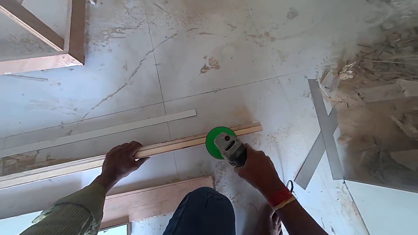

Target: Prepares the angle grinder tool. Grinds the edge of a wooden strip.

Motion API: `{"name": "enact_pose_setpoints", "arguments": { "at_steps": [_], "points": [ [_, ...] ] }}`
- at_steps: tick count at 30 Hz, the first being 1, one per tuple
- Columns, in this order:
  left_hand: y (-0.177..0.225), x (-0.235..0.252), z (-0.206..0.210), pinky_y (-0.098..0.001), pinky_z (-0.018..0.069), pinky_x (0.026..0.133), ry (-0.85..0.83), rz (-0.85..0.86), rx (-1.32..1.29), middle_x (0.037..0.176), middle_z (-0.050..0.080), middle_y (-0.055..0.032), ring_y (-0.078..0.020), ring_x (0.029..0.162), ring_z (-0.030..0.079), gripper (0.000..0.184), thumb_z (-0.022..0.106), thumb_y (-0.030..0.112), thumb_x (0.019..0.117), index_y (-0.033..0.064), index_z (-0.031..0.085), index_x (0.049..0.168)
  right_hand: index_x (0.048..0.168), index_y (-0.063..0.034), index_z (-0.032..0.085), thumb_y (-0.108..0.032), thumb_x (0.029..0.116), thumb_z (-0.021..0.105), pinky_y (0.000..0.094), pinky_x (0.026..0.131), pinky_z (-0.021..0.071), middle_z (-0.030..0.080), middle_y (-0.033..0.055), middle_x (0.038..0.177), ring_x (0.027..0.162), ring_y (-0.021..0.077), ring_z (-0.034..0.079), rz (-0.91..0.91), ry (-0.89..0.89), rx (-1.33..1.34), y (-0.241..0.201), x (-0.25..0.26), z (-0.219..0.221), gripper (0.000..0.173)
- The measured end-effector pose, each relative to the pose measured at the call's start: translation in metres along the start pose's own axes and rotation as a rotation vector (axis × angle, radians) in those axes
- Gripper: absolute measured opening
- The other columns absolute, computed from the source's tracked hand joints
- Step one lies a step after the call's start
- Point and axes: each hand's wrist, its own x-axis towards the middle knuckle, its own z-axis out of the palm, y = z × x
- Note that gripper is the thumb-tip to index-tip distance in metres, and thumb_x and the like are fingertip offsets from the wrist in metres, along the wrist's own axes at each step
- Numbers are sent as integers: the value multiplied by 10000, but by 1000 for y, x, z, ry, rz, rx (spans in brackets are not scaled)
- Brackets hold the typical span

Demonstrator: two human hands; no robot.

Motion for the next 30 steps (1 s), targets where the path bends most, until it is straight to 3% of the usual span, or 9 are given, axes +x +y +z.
{"name": "enact_pose_setpoints", "arguments": {
  "at_steps": [3, 14, 19, 22, 25, 30],
  "points": [
    [1, -1, -1, -552, 538, 731, 6, 1, -14, 875, 699, -130, -349, 814, 698, 451, 801, 445, 739, 48, 705, 931, 1188, -148, 638, -352, 767, 813, 504, 707, 558, 711, 80, 897, 862, 282, 715, 13, 43, 28, 17, 1, -4, 500],
    [1, 1, 0, -531, 522, 705, 11, 5, 24, 849, 689, -129, -340, 775, 689, 474, 774, 471, 737, 40, 696, 919, 1142, -140, 651, -338, 745, 848, 516, 678, 547, 706, 79, 857, 823, 286, 710, 46, 137, 70, 44, 8, -11, 485],
    [2, 2, -1, -537, 525, 713, 0, 2, 9, 849, 684, -126, -341, 782, 688, 447, 789, 444, 734, 45, 692, 911, 1103, -111, 665, -314, 748, 877, 571, 656, 531, 696, 112, 836, 785, 322, 694, 74, 225, 151, 84, 12, -20, 460],
    [4, 5, -3, -523, 528, 724, -21, -9, 27, 858, 685, -106, -321, 796, 688, 445, 820, 444, 726, 62, 690, 915, 1084, -119, 677, -290, 743, 886, 545, 639, 526, 683, 87, 800, 745, 284, 679, 58, 311, 218, 102, 15, -21, 435],
    [6, 5, -5, -526, 526, 730, -51, -30, 39, 870, 686, -103, -319, 808, 687, 434, 866, 402, 713, 64, 691, 921, 1081, -110, 676, -315, 734, 873, 552, 628, 536, 678, 86, 779, 725, 291, 681, 12, 307, 209, 86, 8, -13, 449],
    [4, 3, -4, -526, 524, 741, -55, -34, 47, 878, 686, -99, -322, 818, 686, 444, 875, 412, 711, 76, 691, 936, 1183, -127, 654, -383, 780, 784, 541, 736, 565, 715, 101, 893, 872, 306, 717, -66, 35, 89, 1, -12, 8, 495]
  ]
}}
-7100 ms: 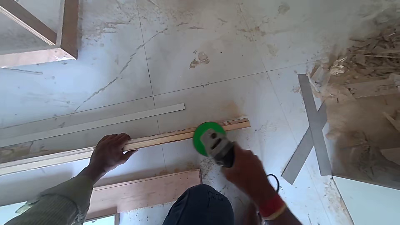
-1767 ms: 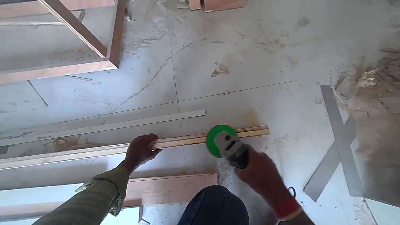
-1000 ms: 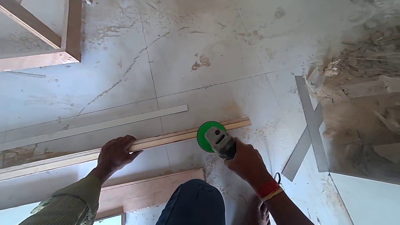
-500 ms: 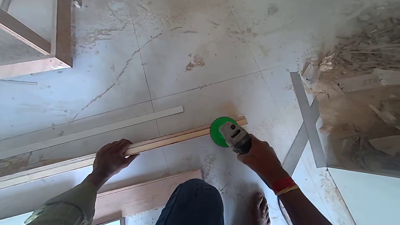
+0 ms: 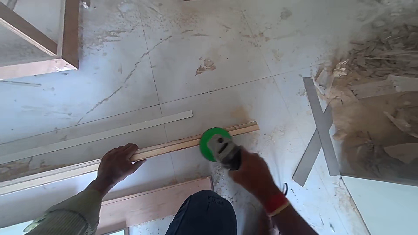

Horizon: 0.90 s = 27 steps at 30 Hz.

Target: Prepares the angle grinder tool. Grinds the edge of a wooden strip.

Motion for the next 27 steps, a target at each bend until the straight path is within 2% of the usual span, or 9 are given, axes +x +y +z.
{"name": "enact_pose_setpoints", "arguments": {
  "at_steps": [3, 5, 12, 15, 19, 22, 27],
  "points": [
    [-1, 1, 1, -545, 536, 751, 12, 10, 5, 889, 692, -112, -338, 831, 694, 450, 858, 415, 715, 70, 692, 950, 1220, -150, 626, -362, 808, 759, 511, 774, 566, 717, 90, 958, 936, 288, 716, -1, -100, -38, -24, 2, 7, 482],
    [-1, -1, 2, -542, 530, 730, 31, 16, -1, 876, 690, -119, -342, 812, 692, 442, 849, 408, 710, 61, 691, 932, 1217, -144, 624, -351, 812, 763, 512, 752, 563, 716, 95, 941, 915, 296, 717, 16, -89, -37, -22, 3, 6, 476],
    [-4, -1, 4, -547, 519, 714, 46, 30, -28, 865, 684, -139, -354, 791, 686, 469, 805, 454, 734, 37, 688, 914, 1158, -144, 634, -351, 777, 802, 503, 703, 560, 706, 84, 887, 854, 285, 716, 123, 8, -27, 24, 5, -14, 464],
    [-8, -3, 7, -541, 511, 698, 67, 45, -17, 867, 685, -135, -344, 779, 684, 527, 740, 529, 744, 35, 686, 918, 1130, -130, 638, -333, 754, 839, 510, 672, 555, 699, 85, 856, 822, 289, 710, 135, 77, 14, 41, 7, -19, 473],
    [-10, -3, 9, -541, 509, 703, 59, 27, -25, 878, 692, -121, -336, 787, 684, 536, 745, 543, 731, 48, 699, 931, 1117, -139, 640, -337, 736, 857, 516, 658, 549, 700, 78, 849, 811, 282, 709, 164, 135, 30, 56, 11, -22, 481],
    [-7, -3, 6, -556, 509, 718, 42, 22, -35, 895, 697, -141, -361, 804, 687, 513, 787, 494, 732, 32, 701, 937, 1133, -131, 644, -324, 740, 866, 524, 664, 550, 706, 90, 861, 814, 296, 710, 192, 148, 54, 64, 9, -24, 491],
    [-9, -3, 8, -567, 503, 736, 39, 18, -34, 913, 700, -143, -364, 818, 684, 531, 763, 519, 733, 33, 702, 938, 1103, -118, 654, -323, 735, 890, 548, 645, 545, 704, 98, 839, 786, 308, 706, 196, 202, 88, 83, 7, -29, 482]
  ]
}}
